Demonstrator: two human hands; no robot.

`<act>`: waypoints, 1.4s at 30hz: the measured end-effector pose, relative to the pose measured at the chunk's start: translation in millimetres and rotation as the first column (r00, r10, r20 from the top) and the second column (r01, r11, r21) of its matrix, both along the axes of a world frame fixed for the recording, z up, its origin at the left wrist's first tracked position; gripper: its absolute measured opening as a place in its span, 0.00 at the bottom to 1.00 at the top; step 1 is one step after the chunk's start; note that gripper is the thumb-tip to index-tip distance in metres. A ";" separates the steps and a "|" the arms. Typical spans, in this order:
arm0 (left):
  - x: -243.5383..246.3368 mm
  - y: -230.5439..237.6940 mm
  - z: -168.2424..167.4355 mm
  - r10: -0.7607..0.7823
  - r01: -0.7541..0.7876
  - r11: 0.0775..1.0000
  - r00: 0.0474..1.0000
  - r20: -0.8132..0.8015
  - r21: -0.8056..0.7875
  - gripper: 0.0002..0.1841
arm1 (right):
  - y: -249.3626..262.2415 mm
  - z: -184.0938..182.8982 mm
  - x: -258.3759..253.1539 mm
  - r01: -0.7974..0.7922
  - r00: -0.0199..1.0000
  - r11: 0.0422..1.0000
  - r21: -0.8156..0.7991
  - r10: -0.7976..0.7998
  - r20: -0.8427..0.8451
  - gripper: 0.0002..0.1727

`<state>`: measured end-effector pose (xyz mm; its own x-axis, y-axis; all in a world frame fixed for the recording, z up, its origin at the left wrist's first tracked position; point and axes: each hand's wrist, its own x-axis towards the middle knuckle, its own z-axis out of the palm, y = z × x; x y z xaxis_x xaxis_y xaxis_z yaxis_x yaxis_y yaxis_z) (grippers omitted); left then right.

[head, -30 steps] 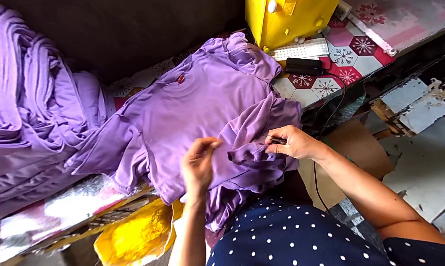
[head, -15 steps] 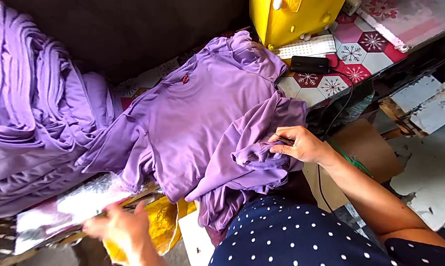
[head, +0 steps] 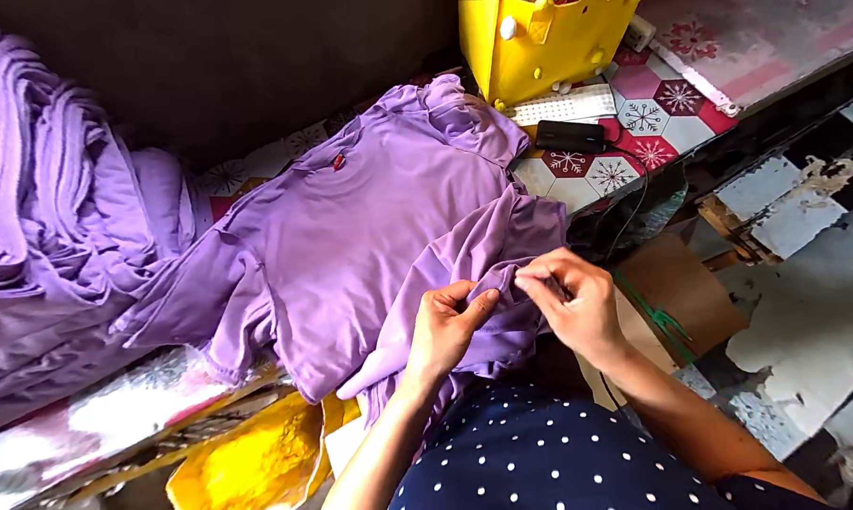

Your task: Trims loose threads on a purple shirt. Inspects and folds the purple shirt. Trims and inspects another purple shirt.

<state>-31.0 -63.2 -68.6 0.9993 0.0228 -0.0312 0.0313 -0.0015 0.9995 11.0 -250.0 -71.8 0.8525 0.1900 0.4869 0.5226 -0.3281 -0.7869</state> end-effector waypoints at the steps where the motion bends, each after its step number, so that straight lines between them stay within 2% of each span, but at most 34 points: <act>1: -1.3 -2.4 0.0 0.020 -0.021 1.000 1.000 0.018 0.021 0.06 | 3.4 -0.1 -7.5 -0.001 1.000 1.000 0.015 0.001 -0.010 0.06; 5: -4.6 -9.6 -3.1 0.073 -0.112 0.972 0.979 0.188 0.206 0.06 | 8.8 -2.9 -15.7 0.032 0.996 0.999 0.006 -0.031 -0.081 0.06; 8: -7.9 -12.2 -6.5 0.000 -0.214 0.833 0.922 0.386 0.511 0.08 | 8.1 -4.9 -14.5 0.028 0.996 0.999 -0.038 -0.031 -0.083 0.07; 10: -8.4 -13.5 -8.9 -0.066 -0.274 0.735 0.881 0.468 0.620 0.08 | 9.0 -7.5 -11.9 0.024 0.998 0.995 -0.100 -0.028 -0.048 0.07; 11: -8.1 -13.5 -10.4 -0.072 -0.273 0.729 0.881 0.468 0.627 0.08 | 10.4 -9.0 -10.0 0.008 0.999 0.993 -0.121 -0.012 -0.030 0.06; 13: -7.3 -10.2 -12.3 -0.030 -0.194 0.823 0.924 0.382 0.534 0.10 | 12.7 -10.7 -6.9 -0.092 0.995 0.994 -0.066 0.088 -0.054 0.06; 15: -4.3 -3.1 -10.7 0.015 -0.080 0.946 0.979 0.206 0.315 0.08 | 12.8 -8.1 -4.9 -0.212 0.963 0.965 0.157 0.233 -0.135 0.04; 16: -2.6 0.0 -10.0 0.030 -0.058 0.976 0.991 0.134 0.210 0.07 | 11.2 -6.0 -3.8 -0.238 0.948 0.942 0.239 0.278 -0.152 0.04; 17: -1.8 2.7 -10.1 0.043 -0.055 0.989 0.995 0.085 0.139 0.07 | 7.4 -5.0 -2.1 -0.243 0.946 0.937 0.251 0.287 -0.153 0.04; 18: -1.4 4.5 -10.5 0.055 -0.060 0.994 0.997 0.059 0.096 0.08 | 1.8 -5.5 0.8 -0.237 0.954 0.953 0.187 0.265 -0.142 0.05; 19: -0.8 6.1 -10.3 0.059 -0.062 0.996 0.997 0.043 0.065 0.08 | -4.5 -7.7 4.6 -0.232 0.963 0.970 0.073 0.240 -0.124 0.12; 21: 0.9 7.6 -8.8 0.051 -0.052 0.997 0.998 0.031 0.050 0.09 | -13.4 -13.2 10.4 -0.223 0.975 0.957 -0.183 0.217 -0.053 0.29; 22: 1.4 7.4 -7.4 0.047 -0.049 0.997 0.999 0.026 0.057 0.10 | -14.5 -15.2 11.2 -0.210 0.976 0.938 -0.277 0.219 0.003 0.32; 24: 2.1 6.1 -3.8 0.043 -0.044 0.996 0.999 0.015 0.071 0.12 | -11.8 -18.8 10.2 -0.157 0.967 0.914 -0.374 0.219 0.128 0.30; 28: 3.5 1.8 -1.1 0.047 -0.047 0.996 0.999 0.002 0.074 0.13 | -3.3 -21.6 4.2 -0.043 0.965 0.928 -0.371 0.134 0.225 0.24; 34: 3.5 -0.1 -2.2 0.046 -0.046 0.996 0.999 0.010 0.080 0.14 | -1.5 -24.9 -3.5 0.003 0.987 0.959 -0.283 0.043 0.153 0.23; 42: 5.3 -1.4 1.1 0.086 -0.084 0.995 0.996 -0.031 0.062 0.14 | -8.7 -29.4 -3.0 0.041 0.991 0.955 -0.295 0.000 0.137 0.22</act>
<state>-25.6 -64.6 -67.5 0.9920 0.1105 -0.0603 0.0670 -0.0577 0.9961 8.0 -258.7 -101.2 0.7886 0.3266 0.5210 0.6072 -0.5476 -0.5758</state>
